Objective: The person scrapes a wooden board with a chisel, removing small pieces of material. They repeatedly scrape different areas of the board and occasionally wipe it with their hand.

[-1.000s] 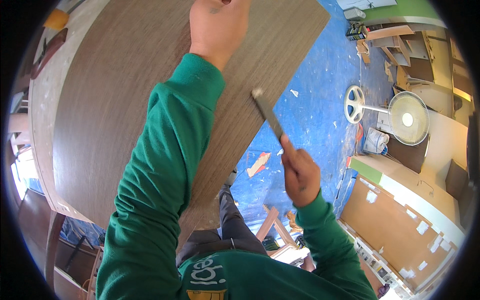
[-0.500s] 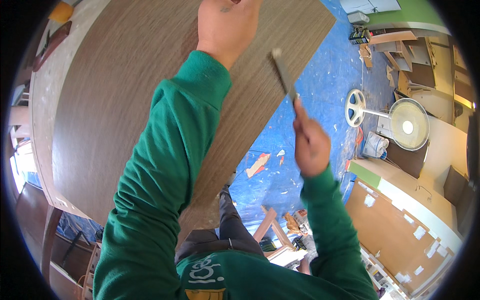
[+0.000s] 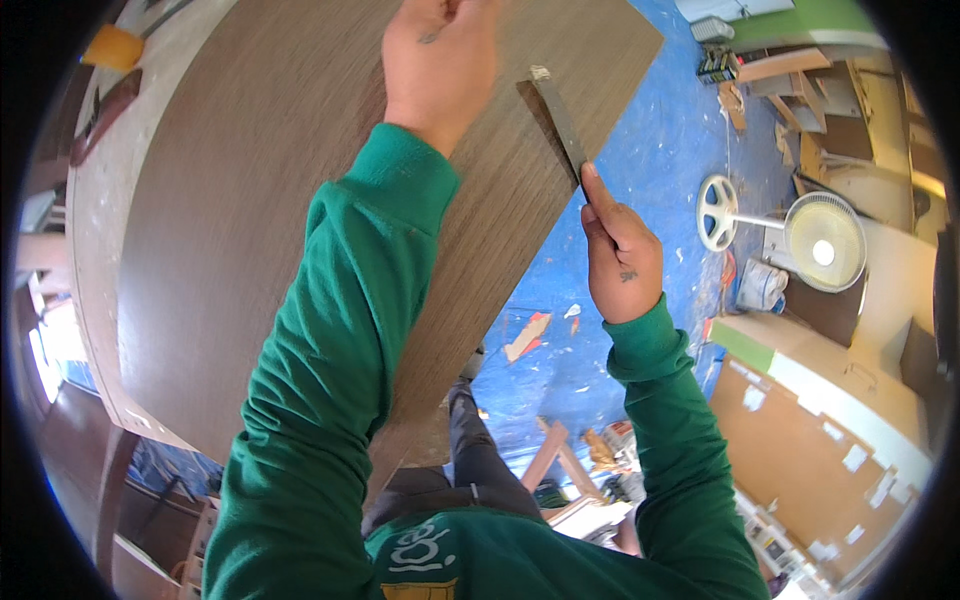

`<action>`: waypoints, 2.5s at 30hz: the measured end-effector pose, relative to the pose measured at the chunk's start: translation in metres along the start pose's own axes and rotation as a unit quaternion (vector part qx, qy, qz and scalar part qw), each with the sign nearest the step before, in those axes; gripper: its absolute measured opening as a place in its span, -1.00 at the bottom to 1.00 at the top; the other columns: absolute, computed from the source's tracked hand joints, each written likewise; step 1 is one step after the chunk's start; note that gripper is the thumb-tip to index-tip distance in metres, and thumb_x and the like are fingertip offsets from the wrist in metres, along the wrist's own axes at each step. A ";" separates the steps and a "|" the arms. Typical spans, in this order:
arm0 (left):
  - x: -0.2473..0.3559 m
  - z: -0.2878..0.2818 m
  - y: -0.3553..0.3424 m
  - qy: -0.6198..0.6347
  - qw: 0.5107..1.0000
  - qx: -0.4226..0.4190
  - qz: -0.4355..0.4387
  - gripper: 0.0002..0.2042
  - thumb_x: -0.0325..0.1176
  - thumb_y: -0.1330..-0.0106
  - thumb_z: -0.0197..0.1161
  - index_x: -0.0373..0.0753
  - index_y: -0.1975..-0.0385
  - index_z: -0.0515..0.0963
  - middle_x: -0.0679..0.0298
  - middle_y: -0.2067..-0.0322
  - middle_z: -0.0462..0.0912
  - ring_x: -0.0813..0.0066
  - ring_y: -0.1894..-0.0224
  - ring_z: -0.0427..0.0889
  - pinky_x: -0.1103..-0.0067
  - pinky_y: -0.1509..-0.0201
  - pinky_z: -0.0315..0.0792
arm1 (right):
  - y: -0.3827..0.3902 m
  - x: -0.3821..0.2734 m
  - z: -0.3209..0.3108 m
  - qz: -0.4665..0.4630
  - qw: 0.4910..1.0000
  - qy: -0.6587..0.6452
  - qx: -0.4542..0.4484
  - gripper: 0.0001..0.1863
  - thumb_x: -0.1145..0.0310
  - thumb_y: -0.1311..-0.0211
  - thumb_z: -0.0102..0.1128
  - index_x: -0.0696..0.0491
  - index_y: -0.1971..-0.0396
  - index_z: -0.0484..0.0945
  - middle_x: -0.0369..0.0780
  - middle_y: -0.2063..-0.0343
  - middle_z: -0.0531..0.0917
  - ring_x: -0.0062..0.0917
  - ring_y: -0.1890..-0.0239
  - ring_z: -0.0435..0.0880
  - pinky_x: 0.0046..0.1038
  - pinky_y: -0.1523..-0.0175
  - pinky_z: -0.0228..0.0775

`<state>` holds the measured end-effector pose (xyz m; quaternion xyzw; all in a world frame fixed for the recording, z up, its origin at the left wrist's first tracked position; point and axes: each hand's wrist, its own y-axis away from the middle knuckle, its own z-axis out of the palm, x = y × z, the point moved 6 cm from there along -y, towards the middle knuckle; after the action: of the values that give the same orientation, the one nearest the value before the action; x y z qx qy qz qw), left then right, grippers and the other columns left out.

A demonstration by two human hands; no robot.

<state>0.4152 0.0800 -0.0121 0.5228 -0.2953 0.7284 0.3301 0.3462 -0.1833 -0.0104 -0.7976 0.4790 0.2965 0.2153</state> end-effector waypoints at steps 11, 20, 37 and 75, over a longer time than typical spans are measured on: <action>-0.001 0.001 0.002 0.006 1.000 -0.005 -0.026 -0.81 -0.39 -0.49 0.15 -0.35 0.03 0.52 0.39 0.33 0.56 0.69 0.32 0.46 0.71 0.21 0.34 | 0.010 0.008 -0.008 -0.043 0.998 0.053 -0.006 -0.46 0.64 -0.38 0.04 0.05 -0.35 0.50 -0.09 0.48 0.57 -0.40 0.43 0.58 -0.42 0.23 0.47; -0.004 -0.007 -0.002 -0.047 0.999 0.001 0.008 -0.72 -0.30 -0.50 0.18 -0.33 -0.06 0.57 0.24 0.11 0.73 0.57 0.09 0.64 0.62 0.00 0.49 | 0.058 -0.026 -0.002 0.012 0.998 0.014 -0.053 -0.38 0.63 -0.29 0.14 -0.06 -0.37 0.49 -0.10 0.55 0.48 -0.21 0.47 0.57 -0.24 0.27 0.47; -0.004 -0.007 0.000 -0.074 0.997 -0.008 0.017 -0.72 -0.32 -0.49 0.20 -0.30 -0.08 0.57 0.25 0.10 0.72 0.56 0.08 0.65 0.61 -0.04 0.50 | 0.119 -0.010 -0.013 0.142 0.974 -0.171 -0.032 -0.45 0.44 -0.48 0.17 0.12 -0.42 0.36 -0.29 0.47 0.52 -0.56 0.47 0.48 -0.43 0.35 0.39; 0.090 -0.131 0.357 -0.576 0.451 -0.657 0.181 -0.39 -0.06 -0.41 0.11 -0.10 -0.44 0.34 0.19 -0.46 0.30 0.23 -0.53 0.20 0.01 -0.55 0.03 | 0.294 0.048 -0.041 0.374 0.883 -0.280 0.038 -0.47 0.37 -0.40 0.24 0.21 -0.32 0.45 -0.42 0.41 0.49 -0.79 0.40 0.36 -0.63 0.30 0.23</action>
<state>0.0380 -0.0198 0.0071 0.3850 -0.8966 -0.1067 0.1911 0.1126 -0.3718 -0.0308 -0.4341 0.6727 0.5477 0.2431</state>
